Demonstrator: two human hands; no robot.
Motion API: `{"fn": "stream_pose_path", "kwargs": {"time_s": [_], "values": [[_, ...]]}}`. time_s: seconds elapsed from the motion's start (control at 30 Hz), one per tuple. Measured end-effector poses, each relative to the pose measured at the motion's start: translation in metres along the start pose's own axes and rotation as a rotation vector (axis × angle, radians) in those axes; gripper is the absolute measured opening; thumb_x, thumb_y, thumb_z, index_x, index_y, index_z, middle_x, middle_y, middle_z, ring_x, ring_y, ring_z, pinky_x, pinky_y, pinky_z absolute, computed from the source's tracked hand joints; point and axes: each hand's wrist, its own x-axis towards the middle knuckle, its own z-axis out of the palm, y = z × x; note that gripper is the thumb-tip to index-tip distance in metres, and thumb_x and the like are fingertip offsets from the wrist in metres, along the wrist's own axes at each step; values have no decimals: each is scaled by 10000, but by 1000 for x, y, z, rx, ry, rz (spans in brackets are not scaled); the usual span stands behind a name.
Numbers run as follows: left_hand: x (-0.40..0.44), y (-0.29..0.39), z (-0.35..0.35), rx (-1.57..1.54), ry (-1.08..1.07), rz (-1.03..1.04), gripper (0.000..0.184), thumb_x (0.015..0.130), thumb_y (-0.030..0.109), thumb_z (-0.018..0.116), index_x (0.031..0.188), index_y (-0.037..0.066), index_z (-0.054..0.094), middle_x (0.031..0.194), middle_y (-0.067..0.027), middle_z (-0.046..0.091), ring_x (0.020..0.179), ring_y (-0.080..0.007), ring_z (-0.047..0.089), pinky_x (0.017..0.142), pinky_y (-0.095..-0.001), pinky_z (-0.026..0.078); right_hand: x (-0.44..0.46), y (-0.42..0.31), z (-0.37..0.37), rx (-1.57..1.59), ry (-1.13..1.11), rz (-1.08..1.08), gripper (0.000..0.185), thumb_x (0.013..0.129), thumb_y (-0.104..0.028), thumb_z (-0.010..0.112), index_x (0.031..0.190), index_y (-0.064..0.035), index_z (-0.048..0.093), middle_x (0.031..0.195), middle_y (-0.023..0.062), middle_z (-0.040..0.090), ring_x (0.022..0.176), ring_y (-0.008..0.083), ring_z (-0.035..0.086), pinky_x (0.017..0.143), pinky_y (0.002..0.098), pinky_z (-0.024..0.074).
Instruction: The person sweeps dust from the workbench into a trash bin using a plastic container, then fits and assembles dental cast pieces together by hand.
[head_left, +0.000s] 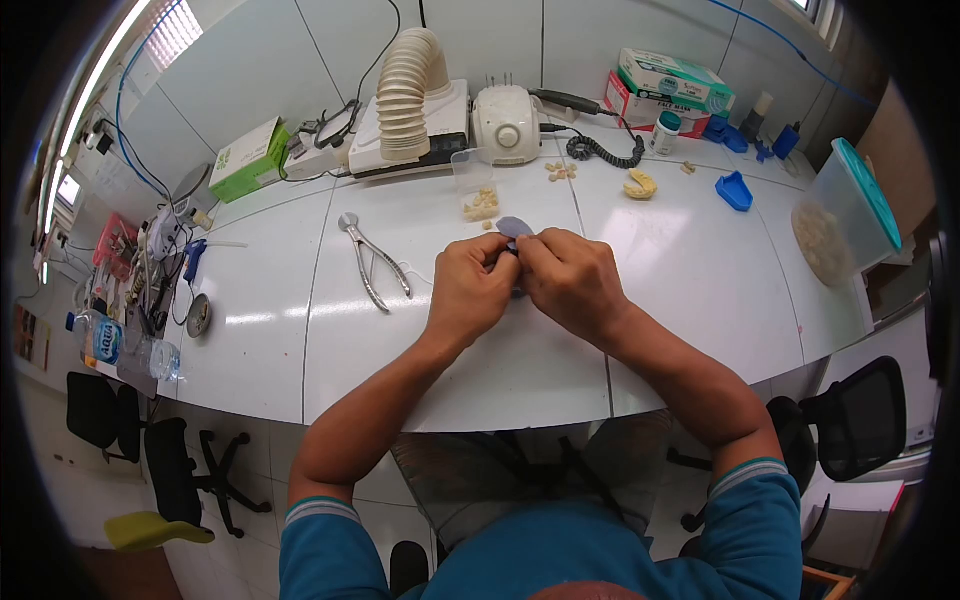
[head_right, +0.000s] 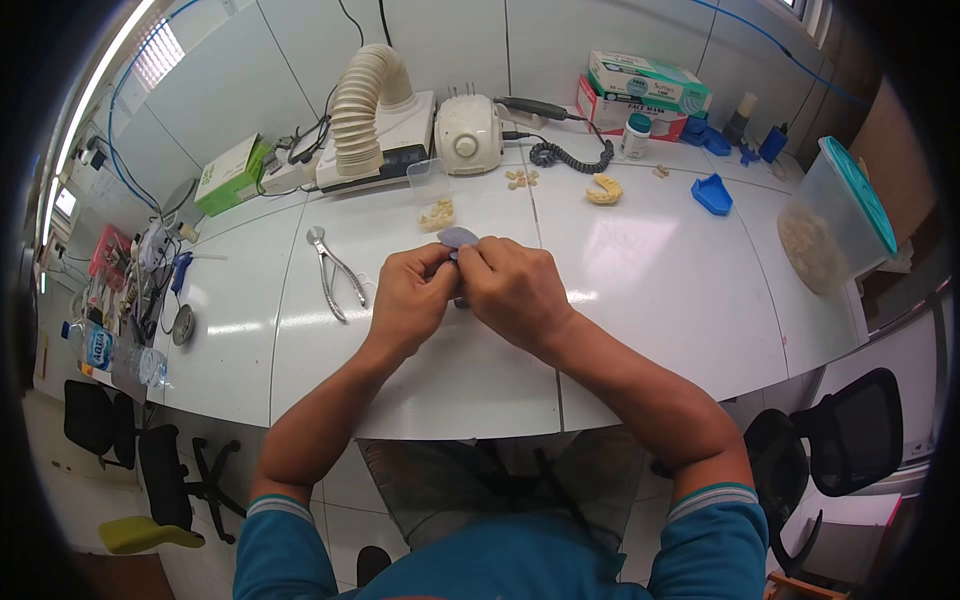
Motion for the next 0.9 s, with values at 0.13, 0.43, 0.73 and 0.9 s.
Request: {"fn": "stream_pose_path", "kwargs": {"time_s": [0.13, 0.43, 0.73, 0.9], "values": [[-1, 2, -1, 0, -17, 11, 231, 1076, 49, 589, 1162, -77, 762, 916, -31, 757, 826, -56, 661, 748, -246, 563, -1, 6, 1, 94, 21, 38, 174, 803, -75, 826, 835, -39, 659, 754, 75, 609, 640, 265, 674, 560, 388, 549], [-2, 5, 3, -55, -39, -18, 238, 1096, 40, 570, 1216, -92, 728, 1003, -90, 782, 900, -122, 744, 846, -288, 633, -1, 15, 1, 271, 61, 122, 69, 862, -54, 793, 880, -32, 729, 779, 105, 680, 655, 309, 703, 590, 414, 566], [0, 2, 2, -91, -60, -20, 240, 1112, 54, 566, 1225, -101, 711, 1024, -116, 788, 935, -160, 787, 873, -293, 656, -1, 21, 2, 432, 24, 252, 84, 872, -52, 785, 941, -4, 785, 827, 152, 745, 707, 329, 745, 638, 400, 589], [1, 1, 2, -66, -68, -11, 246, 1097, 35, 565, 1238, -112, 704, 1050, -133, 789, 950, -171, 791, 890, -282, 656, 0, 20, -2, 554, 14, 362, 127, 906, -57, 764, 992, 28, 804, 860, 177, 783, 741, 285, 791, 690, 358, 624]]}}
